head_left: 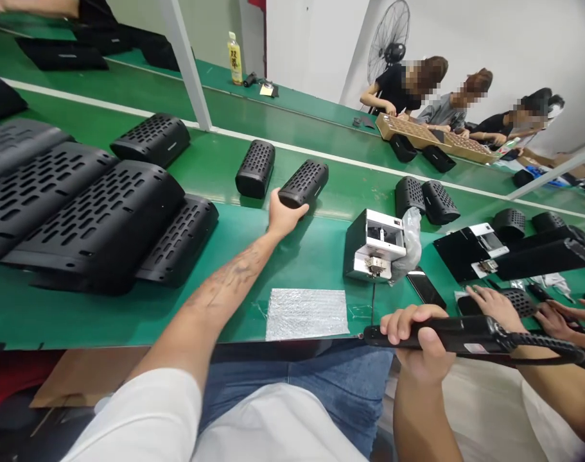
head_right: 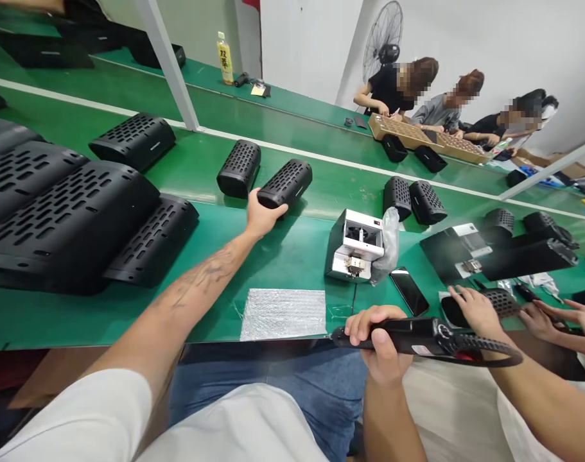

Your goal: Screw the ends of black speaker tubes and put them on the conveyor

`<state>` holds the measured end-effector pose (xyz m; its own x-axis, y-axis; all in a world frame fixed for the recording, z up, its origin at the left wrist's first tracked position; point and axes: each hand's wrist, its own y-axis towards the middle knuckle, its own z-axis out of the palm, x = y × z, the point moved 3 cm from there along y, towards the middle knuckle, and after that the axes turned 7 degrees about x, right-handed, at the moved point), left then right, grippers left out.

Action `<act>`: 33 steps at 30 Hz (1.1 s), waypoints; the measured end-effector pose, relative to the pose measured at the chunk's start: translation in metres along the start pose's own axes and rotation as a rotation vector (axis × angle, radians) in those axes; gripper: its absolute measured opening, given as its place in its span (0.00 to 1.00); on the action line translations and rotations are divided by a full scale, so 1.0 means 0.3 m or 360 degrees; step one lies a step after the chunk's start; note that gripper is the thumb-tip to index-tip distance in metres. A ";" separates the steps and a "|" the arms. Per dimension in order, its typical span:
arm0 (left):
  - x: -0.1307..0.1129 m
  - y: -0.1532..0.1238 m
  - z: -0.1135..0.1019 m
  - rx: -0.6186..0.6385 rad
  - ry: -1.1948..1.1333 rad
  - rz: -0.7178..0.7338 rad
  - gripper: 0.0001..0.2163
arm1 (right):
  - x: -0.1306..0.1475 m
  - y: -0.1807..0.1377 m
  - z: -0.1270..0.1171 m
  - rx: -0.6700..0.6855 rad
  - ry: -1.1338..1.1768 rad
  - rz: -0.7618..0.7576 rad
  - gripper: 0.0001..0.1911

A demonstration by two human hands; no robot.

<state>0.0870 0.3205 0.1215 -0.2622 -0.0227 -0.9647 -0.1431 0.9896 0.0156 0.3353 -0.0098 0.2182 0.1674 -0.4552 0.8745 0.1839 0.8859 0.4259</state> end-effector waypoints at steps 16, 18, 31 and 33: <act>0.219 -0.800 -0.452 0.1302 0.0397 0.0383 0.48 | 0.081 0.045 0.070 0.0277 -0.0048 -0.0469 0.09; 0.236 -0.783 -0.445 0.1325 0.0395 0.0385 0.49 | 0.043 0.050 0.073 0.0232 -0.0083 -0.0431 0.10; 0.225 -0.785 -0.448 0.1368 0.0441 0.0377 0.49 | -0.050 0.048 0.070 0.0227 -0.0168 -0.0196 0.18; 0.221 -0.783 -0.448 0.1375 0.0447 0.0380 0.49 | -0.051 0.049 0.071 0.0312 -0.0120 -0.0174 0.17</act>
<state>-0.0250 0.0676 0.0893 -0.4302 0.2723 -0.8607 0.6725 0.7327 -0.1043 0.3148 0.0122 0.2160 0.0829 -0.5480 0.8324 0.0040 0.8354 0.5496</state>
